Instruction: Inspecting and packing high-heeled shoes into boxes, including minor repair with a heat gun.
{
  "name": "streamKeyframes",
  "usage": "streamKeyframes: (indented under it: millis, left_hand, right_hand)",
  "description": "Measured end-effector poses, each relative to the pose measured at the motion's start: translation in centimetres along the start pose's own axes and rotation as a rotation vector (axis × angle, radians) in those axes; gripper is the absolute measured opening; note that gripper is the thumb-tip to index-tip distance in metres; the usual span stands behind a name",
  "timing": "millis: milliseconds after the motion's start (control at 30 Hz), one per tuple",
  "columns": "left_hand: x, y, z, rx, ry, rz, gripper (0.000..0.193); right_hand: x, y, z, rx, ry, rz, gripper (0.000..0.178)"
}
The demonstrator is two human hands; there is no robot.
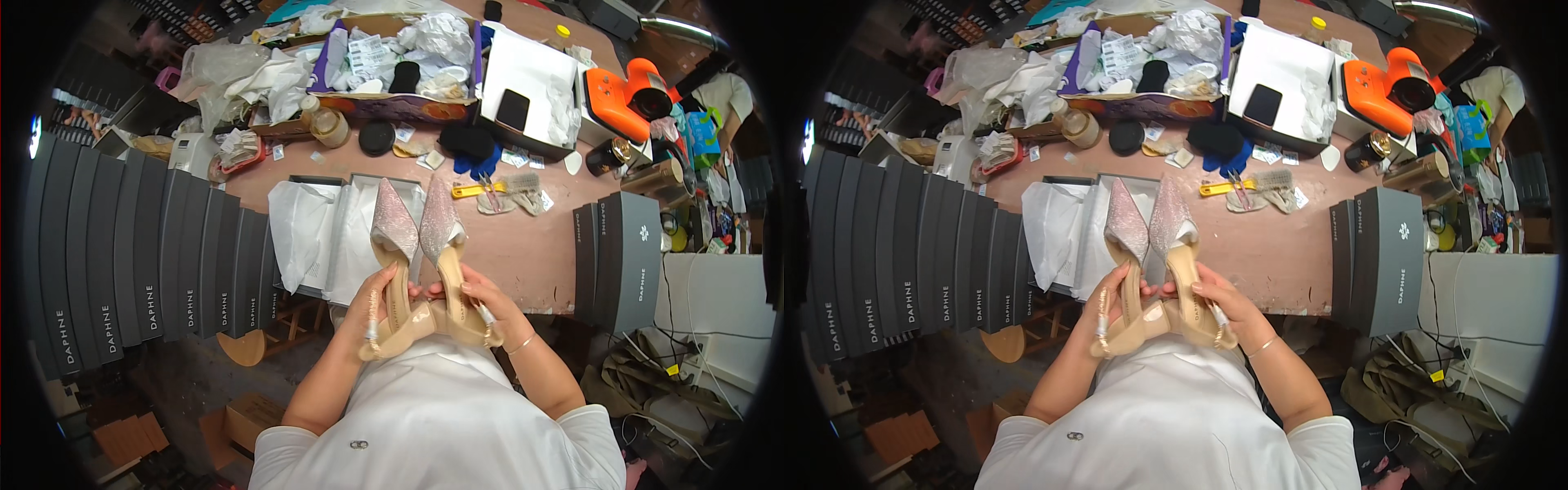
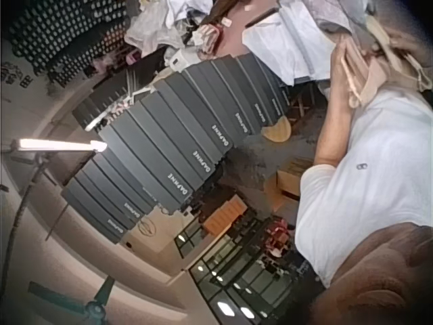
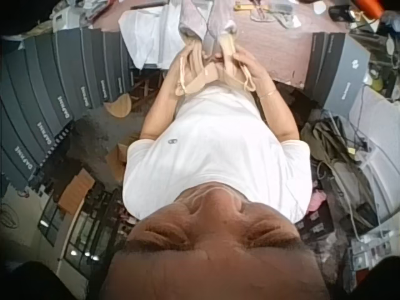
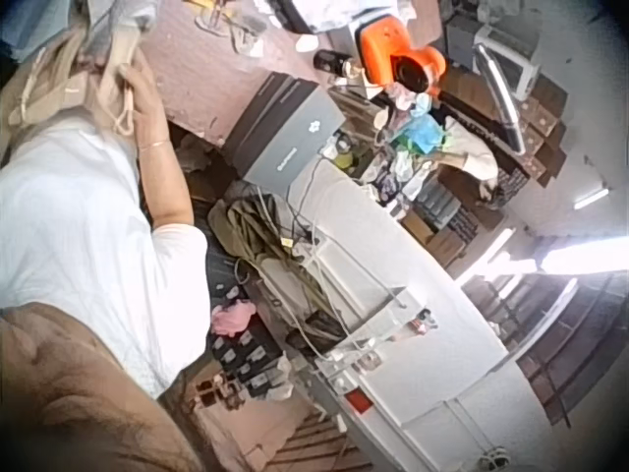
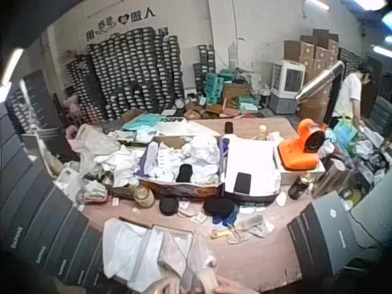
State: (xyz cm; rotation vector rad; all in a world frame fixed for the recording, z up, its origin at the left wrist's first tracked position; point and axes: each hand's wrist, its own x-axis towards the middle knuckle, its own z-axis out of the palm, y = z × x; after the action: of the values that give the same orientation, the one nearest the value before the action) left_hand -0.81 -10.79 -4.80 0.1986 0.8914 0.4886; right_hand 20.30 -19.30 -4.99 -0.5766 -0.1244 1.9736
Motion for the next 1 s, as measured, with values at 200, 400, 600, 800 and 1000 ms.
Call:
streamKeyframes:
  millis: [200, 400, 600, 800, 1000]
  left_hand:
    - [0.0, 0.1, -1.7, 0.201, -0.03, 0.106, 0.031]
    - [-2.2, -0.8, -1.9, 0.481, -0.149, 0.19, 0.057]
    - [-2.3, -2.0, -2.7, 0.596, -0.114, 0.34, 0.079]
    - [-1.6, -2.5, -1.7, 0.495, 0.015, 0.47, 0.088]
    - [0.5, -1.3, -0.5, 0.482, 0.08, 0.59, 0.085]
  right_hand:
    - [0.1, 1.1, -0.5, -0.722, 0.294, -0.146, 0.069]
    - [-1.4, 0.7, 1.3, -1.77, 0.412, -0.365, 0.08]
    - [-1.2, 0.9, 1.1, -1.92, 0.425, -0.487, 0.072]
    - [-0.8, -1.1, -3.2, -1.51, 0.545, -0.262, 0.069]
    - [1.5, -3.2, -12.9, -1.974, 0.49, -0.396, 0.077]
